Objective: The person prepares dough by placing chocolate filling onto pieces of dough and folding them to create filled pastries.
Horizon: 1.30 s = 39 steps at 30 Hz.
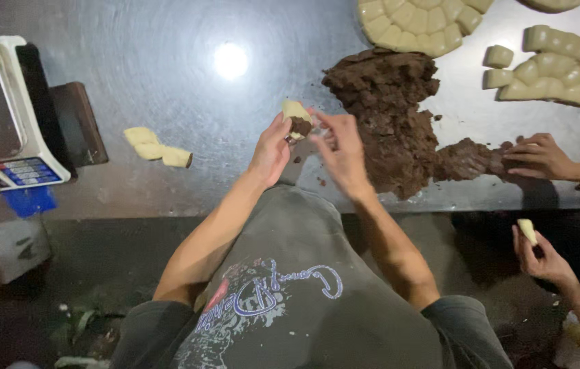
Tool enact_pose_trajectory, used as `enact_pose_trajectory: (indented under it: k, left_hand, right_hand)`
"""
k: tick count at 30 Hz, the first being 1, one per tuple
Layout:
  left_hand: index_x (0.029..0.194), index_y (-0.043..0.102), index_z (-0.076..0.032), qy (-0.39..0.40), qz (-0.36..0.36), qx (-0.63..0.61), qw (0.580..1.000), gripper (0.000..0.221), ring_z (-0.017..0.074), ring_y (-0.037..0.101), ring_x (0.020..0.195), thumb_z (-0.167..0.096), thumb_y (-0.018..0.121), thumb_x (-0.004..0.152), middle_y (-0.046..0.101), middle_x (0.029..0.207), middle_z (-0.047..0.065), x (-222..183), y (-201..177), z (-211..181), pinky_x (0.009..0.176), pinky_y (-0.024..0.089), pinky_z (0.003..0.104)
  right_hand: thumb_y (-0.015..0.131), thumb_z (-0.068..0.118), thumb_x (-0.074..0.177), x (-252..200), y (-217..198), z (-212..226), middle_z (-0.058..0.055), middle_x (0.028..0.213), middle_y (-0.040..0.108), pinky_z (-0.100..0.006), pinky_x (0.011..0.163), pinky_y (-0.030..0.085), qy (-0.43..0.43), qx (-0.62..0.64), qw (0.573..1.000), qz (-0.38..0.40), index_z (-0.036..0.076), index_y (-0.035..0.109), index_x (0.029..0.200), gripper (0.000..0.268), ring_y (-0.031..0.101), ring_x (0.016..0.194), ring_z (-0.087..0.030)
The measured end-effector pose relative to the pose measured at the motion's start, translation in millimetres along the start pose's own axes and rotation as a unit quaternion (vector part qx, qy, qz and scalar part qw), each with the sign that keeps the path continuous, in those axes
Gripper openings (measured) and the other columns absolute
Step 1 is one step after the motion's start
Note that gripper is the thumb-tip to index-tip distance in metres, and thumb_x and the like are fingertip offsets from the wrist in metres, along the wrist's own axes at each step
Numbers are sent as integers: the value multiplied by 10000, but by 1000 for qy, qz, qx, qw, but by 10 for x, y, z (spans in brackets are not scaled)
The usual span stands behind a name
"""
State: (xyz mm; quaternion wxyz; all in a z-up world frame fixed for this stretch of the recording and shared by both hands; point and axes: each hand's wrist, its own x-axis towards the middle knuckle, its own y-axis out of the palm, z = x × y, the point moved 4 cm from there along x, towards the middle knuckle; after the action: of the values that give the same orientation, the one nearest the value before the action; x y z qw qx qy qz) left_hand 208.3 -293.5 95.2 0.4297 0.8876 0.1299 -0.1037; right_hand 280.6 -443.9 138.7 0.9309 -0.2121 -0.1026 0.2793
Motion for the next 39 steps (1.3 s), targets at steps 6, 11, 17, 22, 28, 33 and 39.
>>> enact_pose_trajectory:
  k: [6,11,17,22,28,33,39]
  left_hand:
    - [1500,443,-4,-18,-51,33,998,442,171,558,1269,-211,458,1110,572,1388,94,-61,-78,185,1091,448,349]
    - [1464,437,-55,-24,-38,39,998,422,192,598,1228,-222,476,1079,595,1350,82,-116,-85,252,1066,477,365]
    - [1374,500,-69,-26,-36,-23,999,394,175,616,1214,-329,475,1079,609,1321,67,-91,-76,229,1079,503,383]
    - [1387,496,-81,-62,-32,50,996,448,158,613,1162,-413,440,1091,613,1230,36,-99,-53,181,1065,513,364]
    - [1419,526,-55,-57,-73,141,986,441,188,581,1061,-331,536,1075,604,1182,85,-76,-89,214,898,479,409]
    - [1392,506,-95,-23,-137,106,985,403,122,604,1204,-325,483,1062,622,1342,49,3,-173,107,1078,444,335]
    - [1364,533,-88,-41,-81,64,994,410,204,653,1191,-347,448,1057,673,1297,73,-43,-96,-14,1039,475,340]
  right_hand:
    - [803,50,917,-36,144,144,-82,1108,591,-280,765,521,-39,9,998,-43,69,664,1141,264,602,879,-167]
    - [780,49,935,-127,195,105,-53,1093,607,-259,800,530,-27,67,997,-7,14,593,1212,337,614,888,-108]
    - [720,80,992,-80,129,-123,-59,1063,635,-250,789,522,124,256,959,1,1,568,1254,313,612,904,-95]
    - [709,68,1000,-61,32,152,-68,1106,616,-275,806,565,-19,83,996,-5,8,650,1214,230,663,939,-126]
    - [713,31,970,-97,116,208,-75,1043,616,-295,784,546,-103,-41,994,6,26,706,1179,210,632,907,-154]
    - [655,40,1052,-96,-145,-261,-86,1057,618,-316,796,536,55,83,992,-80,47,731,1128,108,625,925,-220]
    - [739,42,946,-90,-360,43,-145,1304,595,-401,1028,502,-106,-104,985,-90,63,669,1224,288,582,1219,-338]
